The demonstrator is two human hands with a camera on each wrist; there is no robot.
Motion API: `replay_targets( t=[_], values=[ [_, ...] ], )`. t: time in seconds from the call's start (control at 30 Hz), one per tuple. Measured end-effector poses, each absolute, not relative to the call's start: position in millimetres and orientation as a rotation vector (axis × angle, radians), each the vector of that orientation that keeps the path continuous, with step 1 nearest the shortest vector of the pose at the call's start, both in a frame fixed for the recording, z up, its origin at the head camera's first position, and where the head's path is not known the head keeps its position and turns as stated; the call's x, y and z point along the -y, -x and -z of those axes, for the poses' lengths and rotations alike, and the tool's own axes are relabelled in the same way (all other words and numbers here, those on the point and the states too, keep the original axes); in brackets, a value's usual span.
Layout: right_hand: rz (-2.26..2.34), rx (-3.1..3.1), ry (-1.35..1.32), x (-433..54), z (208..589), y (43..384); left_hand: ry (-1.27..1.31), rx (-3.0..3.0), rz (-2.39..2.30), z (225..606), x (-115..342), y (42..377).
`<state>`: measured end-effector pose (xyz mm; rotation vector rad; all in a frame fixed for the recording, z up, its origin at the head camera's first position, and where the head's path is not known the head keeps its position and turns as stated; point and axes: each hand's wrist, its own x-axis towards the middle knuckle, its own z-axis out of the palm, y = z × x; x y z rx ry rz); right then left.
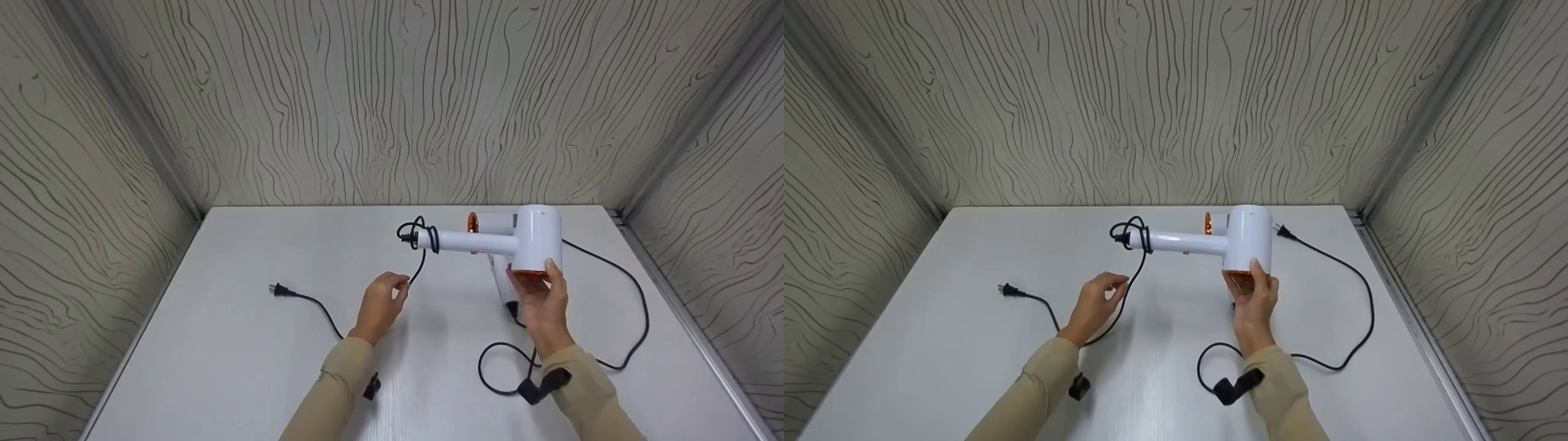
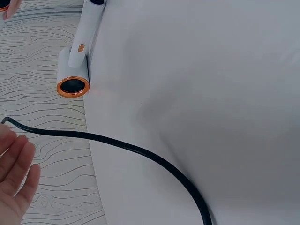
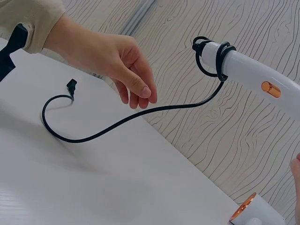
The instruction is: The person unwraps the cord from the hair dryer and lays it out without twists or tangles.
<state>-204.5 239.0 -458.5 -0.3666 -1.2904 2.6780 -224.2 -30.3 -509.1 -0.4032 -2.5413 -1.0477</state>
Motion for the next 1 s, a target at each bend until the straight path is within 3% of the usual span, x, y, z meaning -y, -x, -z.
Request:
replay_targets(
  t=[0.53,1.0],
  values=[
    [-2.73,1.214,0.255,-237,460,204,0.367,2.604,1.093,502,21,230],
    [-2.764,1.162,0.317,-244,463,202,0.362,2.536,1.155,504,33,236]
  ],
)
